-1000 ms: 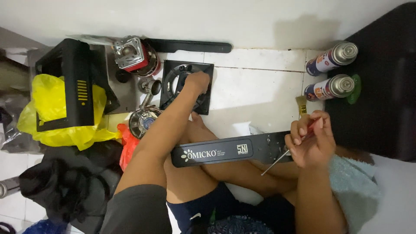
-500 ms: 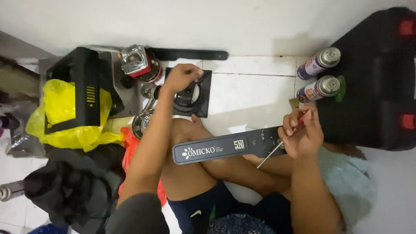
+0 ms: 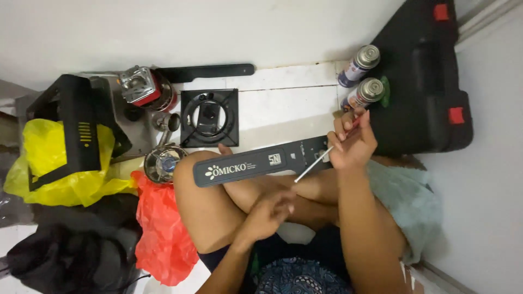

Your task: Cleaning a metal component with a cloth and using a screwdriver to work on a gas stove assembly part.

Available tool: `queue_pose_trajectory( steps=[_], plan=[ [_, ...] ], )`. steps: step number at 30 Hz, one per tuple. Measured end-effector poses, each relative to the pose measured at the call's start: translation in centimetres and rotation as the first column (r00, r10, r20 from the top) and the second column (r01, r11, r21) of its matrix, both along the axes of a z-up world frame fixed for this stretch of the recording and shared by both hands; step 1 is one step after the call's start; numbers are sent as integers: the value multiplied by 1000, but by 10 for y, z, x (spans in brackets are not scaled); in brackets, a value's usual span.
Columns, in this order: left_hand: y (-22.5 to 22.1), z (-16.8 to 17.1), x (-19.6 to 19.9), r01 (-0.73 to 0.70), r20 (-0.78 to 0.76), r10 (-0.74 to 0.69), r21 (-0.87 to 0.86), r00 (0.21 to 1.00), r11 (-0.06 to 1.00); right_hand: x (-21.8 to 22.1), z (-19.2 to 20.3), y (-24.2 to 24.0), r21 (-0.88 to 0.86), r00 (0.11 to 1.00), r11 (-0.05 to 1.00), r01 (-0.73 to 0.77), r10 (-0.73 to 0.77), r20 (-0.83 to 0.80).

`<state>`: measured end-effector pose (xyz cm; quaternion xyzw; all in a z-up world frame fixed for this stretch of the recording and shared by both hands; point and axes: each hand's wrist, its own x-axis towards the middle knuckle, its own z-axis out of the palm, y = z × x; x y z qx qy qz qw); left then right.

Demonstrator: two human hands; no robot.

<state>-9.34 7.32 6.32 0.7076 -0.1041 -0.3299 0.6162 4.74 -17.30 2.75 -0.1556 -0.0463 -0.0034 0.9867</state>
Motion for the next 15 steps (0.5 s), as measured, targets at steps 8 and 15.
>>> queue_pose_trajectory(
  steps=[8,15],
  plan=[
    [-54,-92,25,-340,110,324,404,940,850,-9,10,12,-74,935,978,193,-206,-289],
    [-86,-42,61,-471,257,456,-3,852,882,-12,2,8,-10,948,978,209,-205,-242]
  ],
)
